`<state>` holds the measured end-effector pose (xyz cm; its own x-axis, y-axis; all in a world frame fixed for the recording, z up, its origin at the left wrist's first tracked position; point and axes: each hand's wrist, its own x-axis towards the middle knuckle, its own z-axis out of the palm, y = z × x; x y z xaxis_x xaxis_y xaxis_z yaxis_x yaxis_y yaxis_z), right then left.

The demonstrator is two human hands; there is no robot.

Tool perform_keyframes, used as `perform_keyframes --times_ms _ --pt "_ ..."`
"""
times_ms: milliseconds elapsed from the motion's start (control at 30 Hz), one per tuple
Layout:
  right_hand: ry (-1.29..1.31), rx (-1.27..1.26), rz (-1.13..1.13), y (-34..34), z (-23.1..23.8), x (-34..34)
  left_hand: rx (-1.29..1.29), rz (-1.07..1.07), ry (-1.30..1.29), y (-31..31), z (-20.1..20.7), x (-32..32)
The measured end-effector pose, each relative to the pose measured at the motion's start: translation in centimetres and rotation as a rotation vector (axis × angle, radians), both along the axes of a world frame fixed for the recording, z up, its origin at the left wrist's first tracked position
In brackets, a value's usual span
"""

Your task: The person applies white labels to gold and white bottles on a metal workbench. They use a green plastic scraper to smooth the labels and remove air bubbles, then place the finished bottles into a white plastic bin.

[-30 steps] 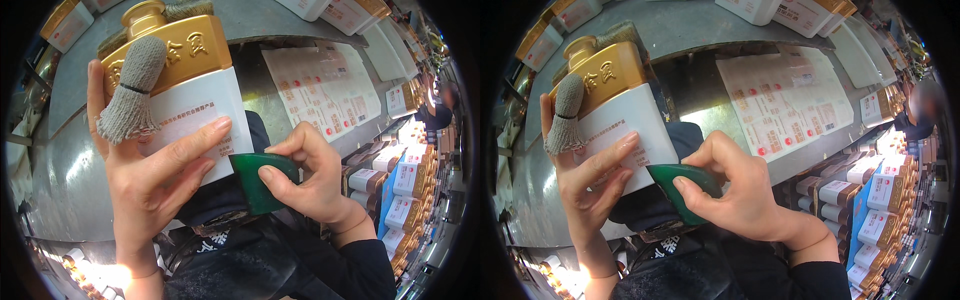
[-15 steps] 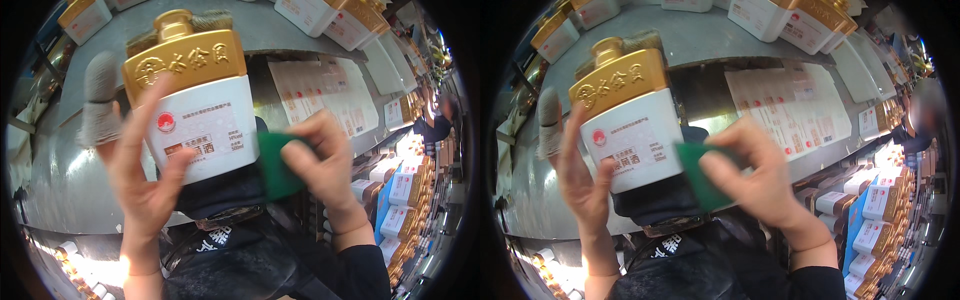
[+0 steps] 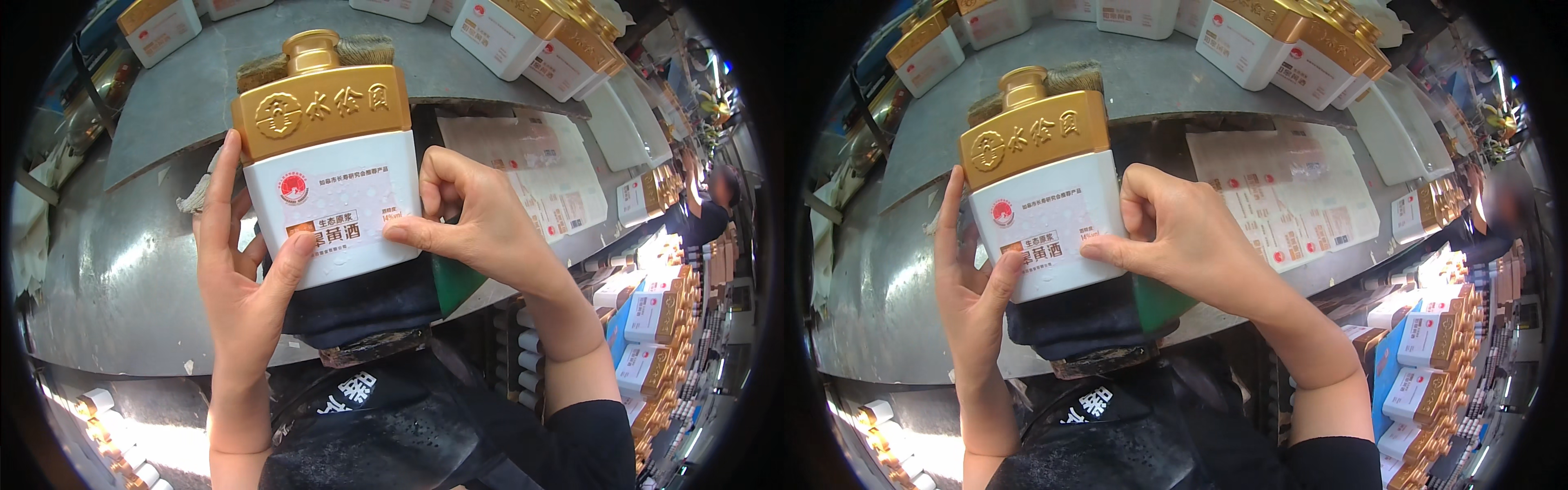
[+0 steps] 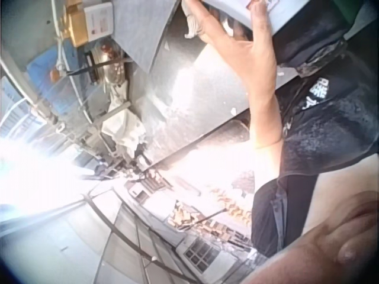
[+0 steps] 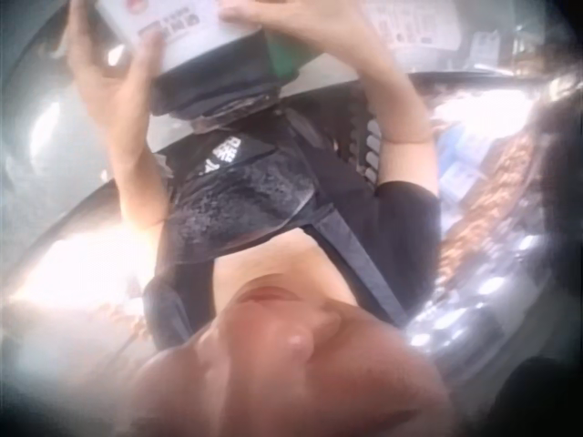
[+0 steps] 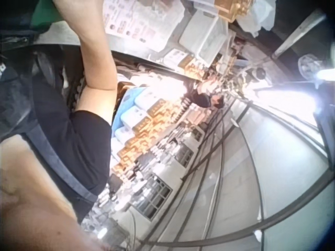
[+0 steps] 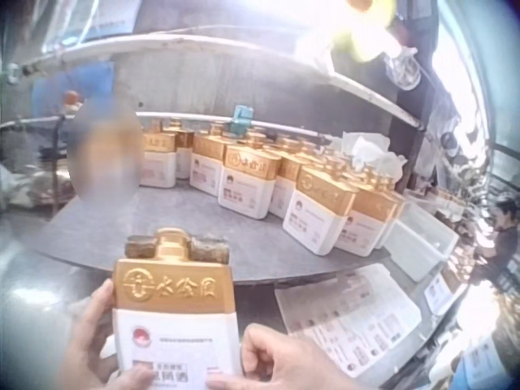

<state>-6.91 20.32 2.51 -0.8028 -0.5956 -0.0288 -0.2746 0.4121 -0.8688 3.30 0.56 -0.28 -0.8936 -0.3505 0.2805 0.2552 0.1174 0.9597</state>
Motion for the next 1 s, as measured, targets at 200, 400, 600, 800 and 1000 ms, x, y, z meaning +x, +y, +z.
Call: perform_keyframes --times_ms 200,400,600,800,1000 --pt "-0.065 -0.02 0.004 0.0 0.9 0.0 0.124 -0.056 0.038 -0.5 -0.2 0.1" --pt "-0.008 0.084 -0.039 -0.4 1.4 0.0 0.074 -0.052 -0.011 -0.6 -0.2 0.0" --pt "0.082 -0.06 -0.064 -1.5 1.6 -0.7 0.021 0.001 -0.001 -0.8 0.4 -1.0" --pt "0.195 -0.002 -0.07 -1.8 1.3 -1.0 0.018 0.02 -0.007 -0.9 0.1 -1.4" --pt "0.157 -0.033 -0.001 -1.7 0.9 -1.5 0.071 -0.02 -0.039 -1.5 0.8 -1.1"
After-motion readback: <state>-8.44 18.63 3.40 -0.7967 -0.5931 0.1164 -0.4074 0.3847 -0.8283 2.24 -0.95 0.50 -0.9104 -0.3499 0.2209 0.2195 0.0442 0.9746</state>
